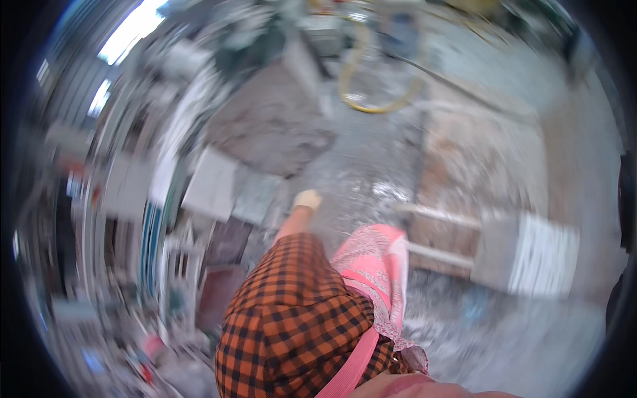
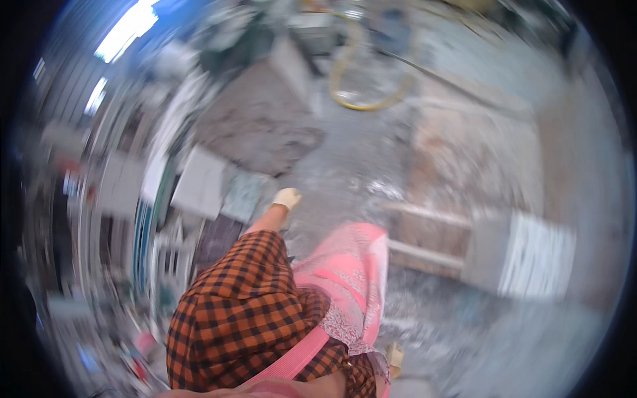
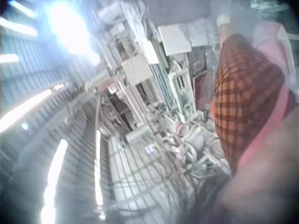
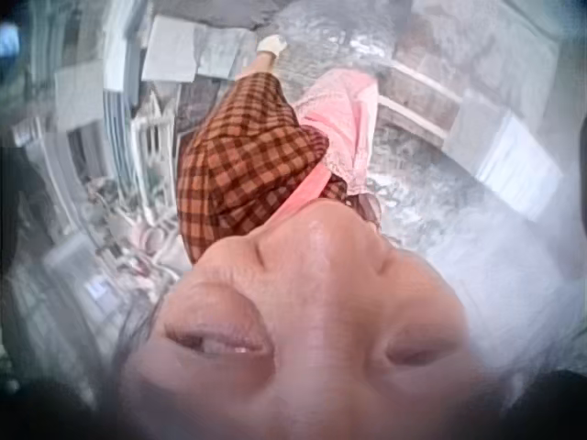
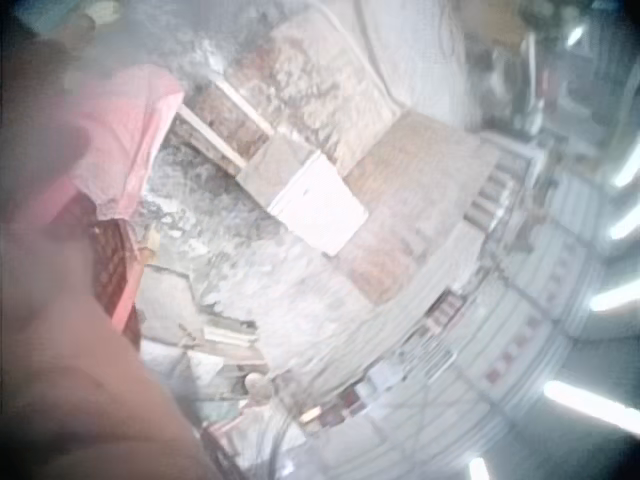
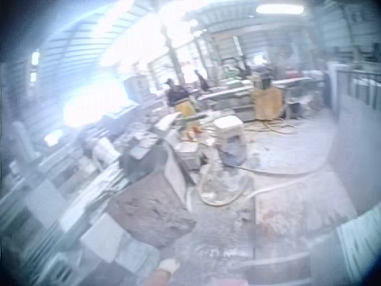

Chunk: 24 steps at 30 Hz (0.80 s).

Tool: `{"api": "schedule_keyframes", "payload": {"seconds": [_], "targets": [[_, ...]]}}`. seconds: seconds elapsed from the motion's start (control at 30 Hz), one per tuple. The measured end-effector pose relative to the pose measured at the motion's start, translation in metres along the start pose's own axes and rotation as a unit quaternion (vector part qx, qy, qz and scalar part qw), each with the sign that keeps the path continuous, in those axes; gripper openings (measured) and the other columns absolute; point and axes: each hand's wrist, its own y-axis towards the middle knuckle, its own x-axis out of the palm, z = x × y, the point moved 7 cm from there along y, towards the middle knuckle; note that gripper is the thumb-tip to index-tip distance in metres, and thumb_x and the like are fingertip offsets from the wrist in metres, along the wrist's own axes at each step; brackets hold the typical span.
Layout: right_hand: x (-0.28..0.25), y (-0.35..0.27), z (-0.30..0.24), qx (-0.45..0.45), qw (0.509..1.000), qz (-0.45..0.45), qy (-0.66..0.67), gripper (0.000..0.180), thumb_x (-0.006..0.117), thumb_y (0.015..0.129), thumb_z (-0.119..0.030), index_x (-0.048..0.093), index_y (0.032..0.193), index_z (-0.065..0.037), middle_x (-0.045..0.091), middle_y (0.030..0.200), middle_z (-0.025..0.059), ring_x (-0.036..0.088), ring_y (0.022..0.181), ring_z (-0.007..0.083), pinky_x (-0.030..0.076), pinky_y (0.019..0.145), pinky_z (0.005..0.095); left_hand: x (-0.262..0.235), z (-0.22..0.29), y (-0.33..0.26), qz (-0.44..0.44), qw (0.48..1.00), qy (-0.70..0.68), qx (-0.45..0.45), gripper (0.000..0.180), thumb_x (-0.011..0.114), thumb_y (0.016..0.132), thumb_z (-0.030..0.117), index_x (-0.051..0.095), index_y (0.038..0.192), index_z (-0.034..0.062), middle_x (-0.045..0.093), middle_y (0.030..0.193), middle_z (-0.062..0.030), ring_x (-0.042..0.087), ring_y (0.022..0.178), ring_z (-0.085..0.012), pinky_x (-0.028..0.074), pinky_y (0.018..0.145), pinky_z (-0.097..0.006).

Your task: The person repeatedly picks up white rectangular tiles from a conveyor belt and stacks them on a wooden pallet. The person handles the tiles by hand, placing them one at a time into a growing stack.

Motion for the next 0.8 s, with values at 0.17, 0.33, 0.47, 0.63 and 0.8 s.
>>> {"api": "schedule_keyframes", "payload": {"seconds": [0.17, 0.33, 0.47, 0.63, 0.8], "targets": [[-0.053, 0.085, -0.233, -0.194, 0.980, -0.001, -0.037, 0.031, 0.058, 0.093, -0.021, 0.062, 0.110, 0.004, 0.066, 0.094, 0.0108, 0.062, 0.087, 0.0179, 0.050, 0.081, 0.0342, -0.001, -0.134, -0.112, 0.062, 0.985, -0.072, -0.146, 0.038, 0.056, 0.083, 0.034, 0.073, 0.103, 0.0060, 0.068, 0.105, -0.0213, 0.065, 0.103, -0.0372, 0.051, 0.089, -0.047], [-0.005, 0.052, -0.339, -0.287, 0.957, -0.035, -0.007, 0.035, 0.057, 0.095, -0.022, 0.060, 0.117, 0.005, 0.067, 0.106, 0.0118, 0.064, 0.092, 0.0208, 0.051, 0.083, 0.0346, -0.012, -0.285, -0.241, 0.100, 0.897, -0.256, -0.347, 0.032, 0.056, 0.084, 0.031, 0.074, 0.079, 0.0044, 0.072, 0.086, -0.0168, 0.071, 0.082, -0.0302, 0.054, 0.076, -0.040], [0.059, 0.055, -0.336, -0.352, 0.917, -0.056, -0.181, 0.029, 0.056, 0.091, -0.021, 0.066, 0.099, 0.005, 0.069, 0.083, 0.0100, 0.065, 0.081, 0.0212, 0.050, 0.074, 0.0350, -0.062, -0.369, -0.292, 0.244, 0.812, -0.393, -0.357, 0.043, 0.052, 0.089, 0.033, 0.071, 0.070, -0.0003, 0.071, 0.068, -0.0153, 0.069, 0.060, -0.0251, 0.056, 0.063, -0.036], [0.101, 0.066, -0.272, -0.242, 0.894, -0.117, -0.358, 0.030, 0.056, 0.092, -0.022, 0.067, 0.102, 0.003, 0.069, 0.085, 0.0104, 0.065, 0.081, 0.0201, 0.050, 0.075, 0.0343, -0.151, -0.428, -0.289, 0.242, 0.931, 0.155, -0.226, 0.038, 0.061, 0.076, 0.028, 0.058, 0.110, 0.0101, 0.064, 0.098, -0.0170, 0.062, 0.097, -0.0351, 0.051, 0.085, -0.043], [0.165, 0.021, -0.271, -0.191, 0.881, -0.142, -0.409, 0.031, 0.056, 0.093, -0.023, 0.066, 0.105, 0.003, 0.069, 0.088, 0.0109, 0.065, 0.083, 0.0199, 0.050, 0.076, 0.0339, -0.197, -0.590, -0.261, 0.433, 0.761, -0.277, -0.396, 0.035, 0.051, 0.089, 0.037, 0.073, 0.093, 0.0096, 0.069, 0.102, -0.0212, 0.066, 0.100, -0.0365, 0.051, 0.087, -0.044]]}}
